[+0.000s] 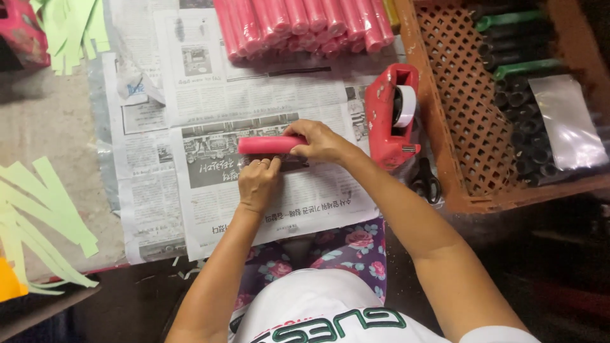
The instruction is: Wrapping individual candles in paper and securing them with tape from a dispenser.
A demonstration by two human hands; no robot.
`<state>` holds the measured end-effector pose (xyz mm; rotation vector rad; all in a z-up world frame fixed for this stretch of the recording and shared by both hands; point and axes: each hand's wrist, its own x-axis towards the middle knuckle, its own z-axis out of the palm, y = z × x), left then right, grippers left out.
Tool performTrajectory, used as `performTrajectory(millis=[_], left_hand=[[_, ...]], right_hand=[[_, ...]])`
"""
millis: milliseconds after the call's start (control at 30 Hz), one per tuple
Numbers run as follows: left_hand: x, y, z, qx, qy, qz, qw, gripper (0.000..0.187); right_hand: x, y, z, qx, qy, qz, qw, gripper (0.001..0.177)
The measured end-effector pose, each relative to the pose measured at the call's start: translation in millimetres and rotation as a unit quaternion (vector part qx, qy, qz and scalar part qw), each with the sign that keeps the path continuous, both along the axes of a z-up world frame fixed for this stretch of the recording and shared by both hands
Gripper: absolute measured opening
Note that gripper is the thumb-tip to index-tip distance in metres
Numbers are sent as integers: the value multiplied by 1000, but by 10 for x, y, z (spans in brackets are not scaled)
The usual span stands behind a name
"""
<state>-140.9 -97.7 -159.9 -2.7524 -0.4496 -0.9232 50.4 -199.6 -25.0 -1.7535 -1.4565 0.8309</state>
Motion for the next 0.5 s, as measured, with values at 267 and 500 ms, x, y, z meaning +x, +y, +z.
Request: performTrajectory(millis=[267, 500], left_hand=[[-25, -37, 35, -19, -25, -7, 999, 8], [-30, -14, 248, -15, -28, -28, 999, 16]], right_hand=[[84, 79, -135, -72, -13, 12, 997, 47], [177, 229, -291, -142, -51, 31, 988, 43]])
